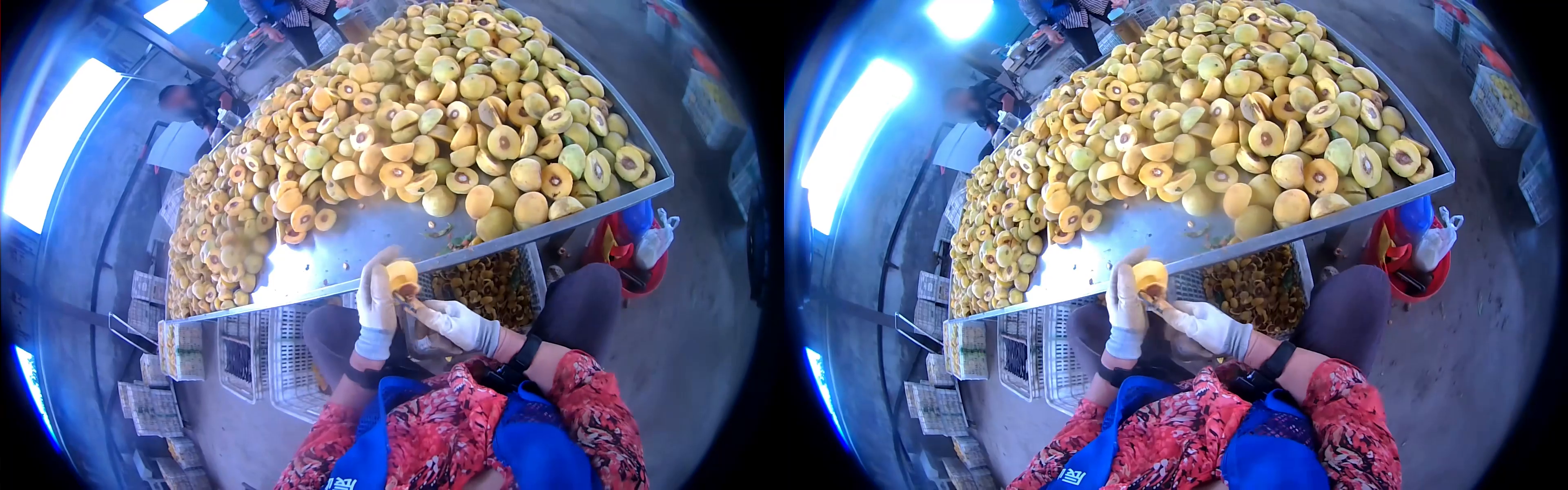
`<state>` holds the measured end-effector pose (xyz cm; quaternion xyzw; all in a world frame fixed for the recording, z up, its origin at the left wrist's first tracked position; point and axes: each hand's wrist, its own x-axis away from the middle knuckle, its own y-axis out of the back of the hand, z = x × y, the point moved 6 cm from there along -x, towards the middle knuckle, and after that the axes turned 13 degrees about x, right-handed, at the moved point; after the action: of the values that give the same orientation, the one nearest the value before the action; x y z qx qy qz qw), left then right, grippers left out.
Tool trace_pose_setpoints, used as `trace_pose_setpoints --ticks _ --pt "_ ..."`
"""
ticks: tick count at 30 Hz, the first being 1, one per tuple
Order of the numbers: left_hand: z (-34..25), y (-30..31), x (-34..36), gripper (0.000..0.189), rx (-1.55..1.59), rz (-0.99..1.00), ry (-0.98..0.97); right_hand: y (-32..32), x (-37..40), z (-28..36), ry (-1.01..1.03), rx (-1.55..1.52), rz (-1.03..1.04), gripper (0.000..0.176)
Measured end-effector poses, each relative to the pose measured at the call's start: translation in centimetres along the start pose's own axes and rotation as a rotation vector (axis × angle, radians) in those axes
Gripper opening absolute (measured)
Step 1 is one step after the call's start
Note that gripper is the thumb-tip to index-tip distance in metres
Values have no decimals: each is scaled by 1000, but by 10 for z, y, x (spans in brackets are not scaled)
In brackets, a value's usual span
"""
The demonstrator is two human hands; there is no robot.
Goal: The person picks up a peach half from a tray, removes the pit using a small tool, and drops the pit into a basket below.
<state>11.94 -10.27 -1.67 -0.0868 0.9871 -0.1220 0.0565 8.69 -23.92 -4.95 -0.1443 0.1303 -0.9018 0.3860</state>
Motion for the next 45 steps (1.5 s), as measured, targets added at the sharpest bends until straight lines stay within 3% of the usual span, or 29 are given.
trace_pose_setpoints --ticks 1,2,4,6,8,10,14,16,19,22,23,24,26,27,29,33,36,38,40,45 --pt "-10 4 0 50 -234 36 -153 3 1 -8 -56 46 -18 57" --pt "-19 15 2 37 -273 26 -152 7 2 -11 -52 49 -12 57" --pt "-48 54 2 40 -514 -68 -252 21 8 -34 -332 248 -91 61" --pt "-80 108 -2 37 -721 -266 -159 28 11 -49 -421 298 -117 60" --pt "-103 165 -12 39 -1623 70 -282 24 24 -43 -533 268 -87 54" --pt "-133 137 -28 41 -1551 -264 -3 24 18 -43 -493 275 -70 50" --pt "-98 129 -104 48 -1490 -106 237 25 6 -30 -376 335 -113 49" --pt "-50 157 -156 51 -1507 -25 250 28 2 -25 -343 357 -158 49" --pt "-2 171 -197 57 -1615 -162 256 34 -8 -30 -287 569 -157 53" --pt "10 147 -197 55 -1444 -211 329 38 -13 -23 -245 724 -176 56" --pt "20 162 -204 50 -1449 -245 145 36 -11 -14 -231 688 -172 57" --pt "21 160 -202 50 -1451 -237 144 38 -12 -12 -233 683 -177 57" --pt "34 162 -195 44 -697 -246 308 39 -14 -5 -163 801 -217 57" --pt "28 149 -184 44 -464 -210 322 37 -15 -7 -166 794 -213 57" --pt "16 119 -162 43 -283 -148 325 40 -16 6 70 812 -399 47" --pt "-1 41 -75 43 154 -72 305 31 -12 34 166 842 -404 42" --pt "3 15 -32 42 218 -77 301 22 -9 41 189 874 -401 39" --pt "-1 0 -15 44 173 -42 147 17 -7 37 223 874 -425 36" --pt "-1 6 -12 42 -122 -10 -42 15 -4 36 165 948 -403 39" --pt "-5 -7 -4 38 -152 -109 -74 19 3 33 113 987 -345 39"
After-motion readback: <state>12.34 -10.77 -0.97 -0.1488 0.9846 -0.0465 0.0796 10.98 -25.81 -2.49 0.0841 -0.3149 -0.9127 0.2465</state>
